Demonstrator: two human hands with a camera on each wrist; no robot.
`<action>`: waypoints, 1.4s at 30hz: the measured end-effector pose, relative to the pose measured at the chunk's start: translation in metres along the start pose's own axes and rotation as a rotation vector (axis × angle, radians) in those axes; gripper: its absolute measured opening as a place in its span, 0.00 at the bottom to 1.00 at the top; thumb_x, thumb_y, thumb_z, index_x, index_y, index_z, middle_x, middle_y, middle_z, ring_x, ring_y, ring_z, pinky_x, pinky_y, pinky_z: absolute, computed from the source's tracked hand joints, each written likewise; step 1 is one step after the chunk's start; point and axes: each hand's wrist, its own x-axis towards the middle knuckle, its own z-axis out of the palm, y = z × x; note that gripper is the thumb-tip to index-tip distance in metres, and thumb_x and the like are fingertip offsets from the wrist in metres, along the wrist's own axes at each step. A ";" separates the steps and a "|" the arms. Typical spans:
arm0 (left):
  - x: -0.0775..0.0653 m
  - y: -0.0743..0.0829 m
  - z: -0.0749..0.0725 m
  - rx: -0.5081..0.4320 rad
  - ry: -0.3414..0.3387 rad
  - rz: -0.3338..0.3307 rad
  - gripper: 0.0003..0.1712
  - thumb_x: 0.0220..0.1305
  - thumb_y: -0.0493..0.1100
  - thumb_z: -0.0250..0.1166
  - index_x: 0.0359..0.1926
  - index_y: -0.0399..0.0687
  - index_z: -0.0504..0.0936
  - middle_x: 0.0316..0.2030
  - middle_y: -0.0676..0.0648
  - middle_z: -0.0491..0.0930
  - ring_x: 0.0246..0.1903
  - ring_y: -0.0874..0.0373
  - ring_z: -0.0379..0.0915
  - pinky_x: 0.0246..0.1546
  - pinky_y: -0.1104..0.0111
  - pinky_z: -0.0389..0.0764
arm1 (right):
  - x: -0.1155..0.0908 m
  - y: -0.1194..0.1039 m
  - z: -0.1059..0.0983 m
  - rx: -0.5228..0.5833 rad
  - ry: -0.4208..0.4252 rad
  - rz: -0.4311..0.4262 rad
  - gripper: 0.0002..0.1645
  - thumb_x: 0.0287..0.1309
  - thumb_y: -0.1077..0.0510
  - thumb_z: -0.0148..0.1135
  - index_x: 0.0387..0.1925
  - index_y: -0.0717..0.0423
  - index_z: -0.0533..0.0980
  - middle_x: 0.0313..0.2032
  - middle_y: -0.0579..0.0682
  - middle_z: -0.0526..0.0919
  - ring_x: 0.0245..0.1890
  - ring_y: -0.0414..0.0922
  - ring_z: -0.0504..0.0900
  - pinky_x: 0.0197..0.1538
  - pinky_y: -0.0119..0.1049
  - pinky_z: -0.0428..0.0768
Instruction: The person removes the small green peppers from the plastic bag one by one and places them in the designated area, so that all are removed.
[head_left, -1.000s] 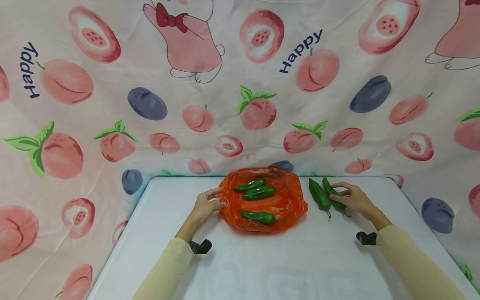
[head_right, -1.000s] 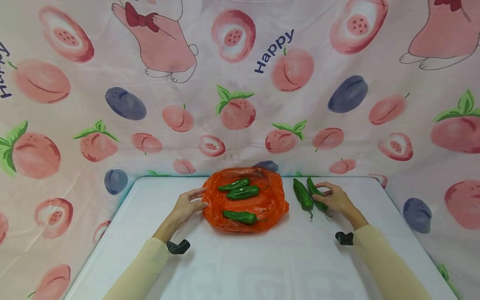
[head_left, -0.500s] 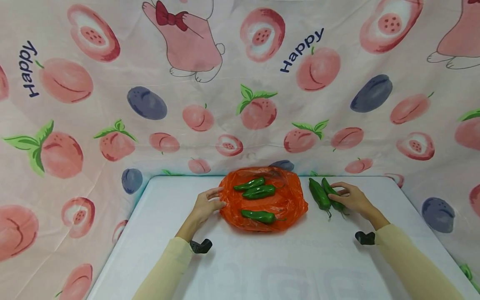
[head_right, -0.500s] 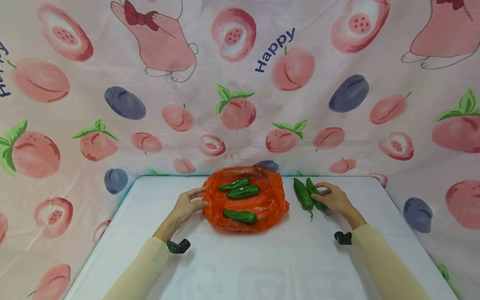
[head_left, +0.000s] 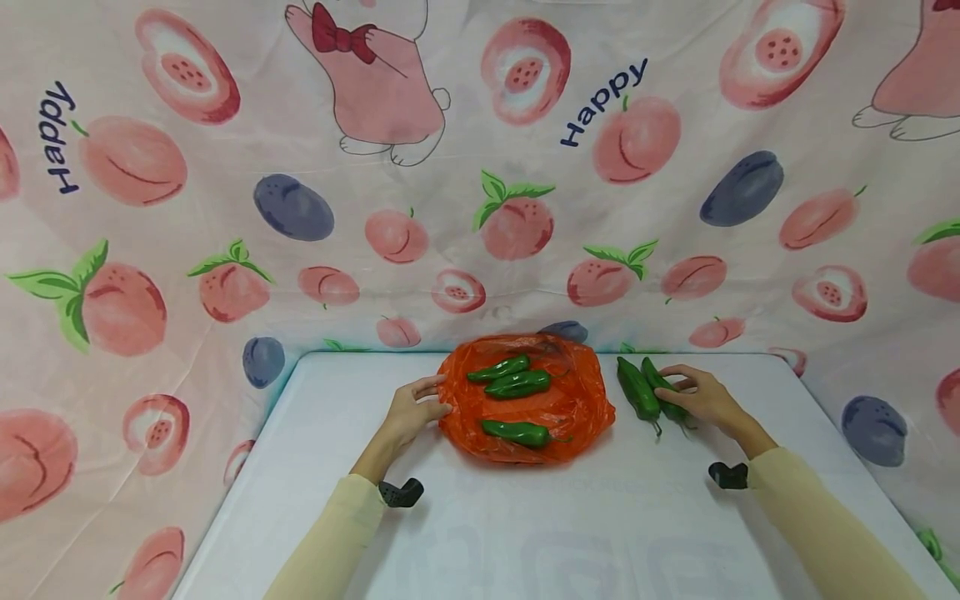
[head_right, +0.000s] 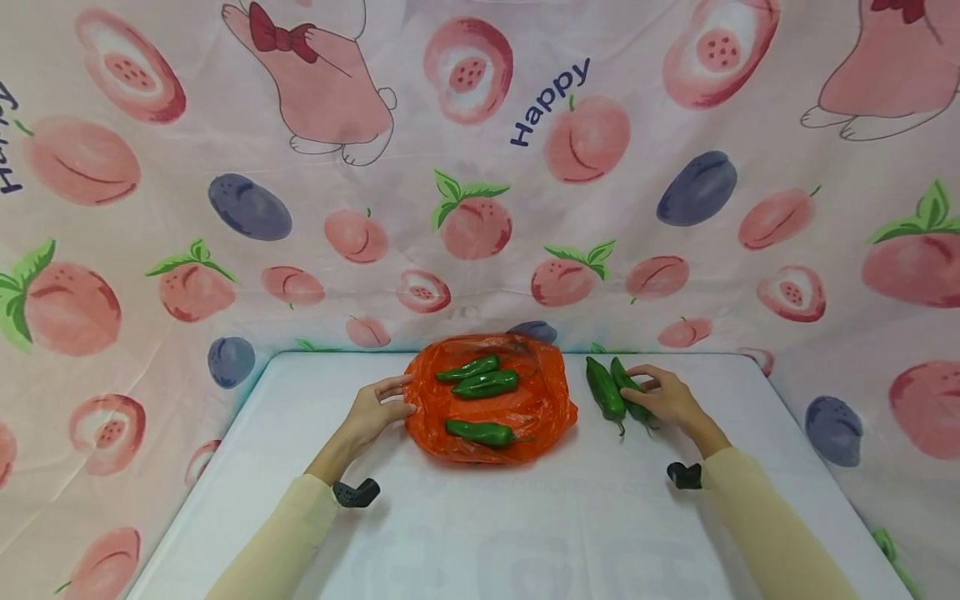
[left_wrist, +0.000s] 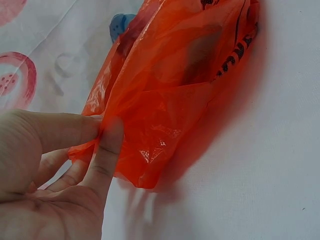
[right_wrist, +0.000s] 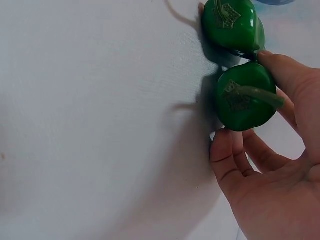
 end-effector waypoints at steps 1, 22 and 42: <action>0.000 0.000 0.000 0.004 0.003 -0.003 0.32 0.60 0.29 0.70 0.67 0.43 0.78 0.58 0.36 0.76 0.43 0.53 0.81 0.46 0.62 0.87 | 0.000 0.000 0.000 -0.001 -0.003 -0.001 0.39 0.68 0.38 0.64 0.69 0.58 0.70 0.61 0.74 0.72 0.61 0.69 0.72 0.56 0.66 0.78; -0.002 -0.005 -0.002 0.012 -0.014 -0.003 0.33 0.61 0.28 0.69 0.68 0.40 0.76 0.60 0.34 0.74 0.43 0.53 0.80 0.52 0.52 0.84 | -0.002 -0.009 -0.013 -0.136 -0.086 -0.098 0.38 0.69 0.44 0.65 0.69 0.63 0.66 0.56 0.75 0.78 0.54 0.69 0.78 0.51 0.61 0.83; -0.006 -0.008 -0.001 -0.010 -0.009 0.011 0.33 0.61 0.27 0.70 0.67 0.43 0.77 0.59 0.36 0.76 0.42 0.54 0.80 0.48 0.59 0.86 | -0.021 -0.020 -0.043 -0.212 0.014 -0.244 0.39 0.67 0.47 0.69 0.71 0.57 0.65 0.57 0.74 0.77 0.51 0.69 0.82 0.49 0.68 0.80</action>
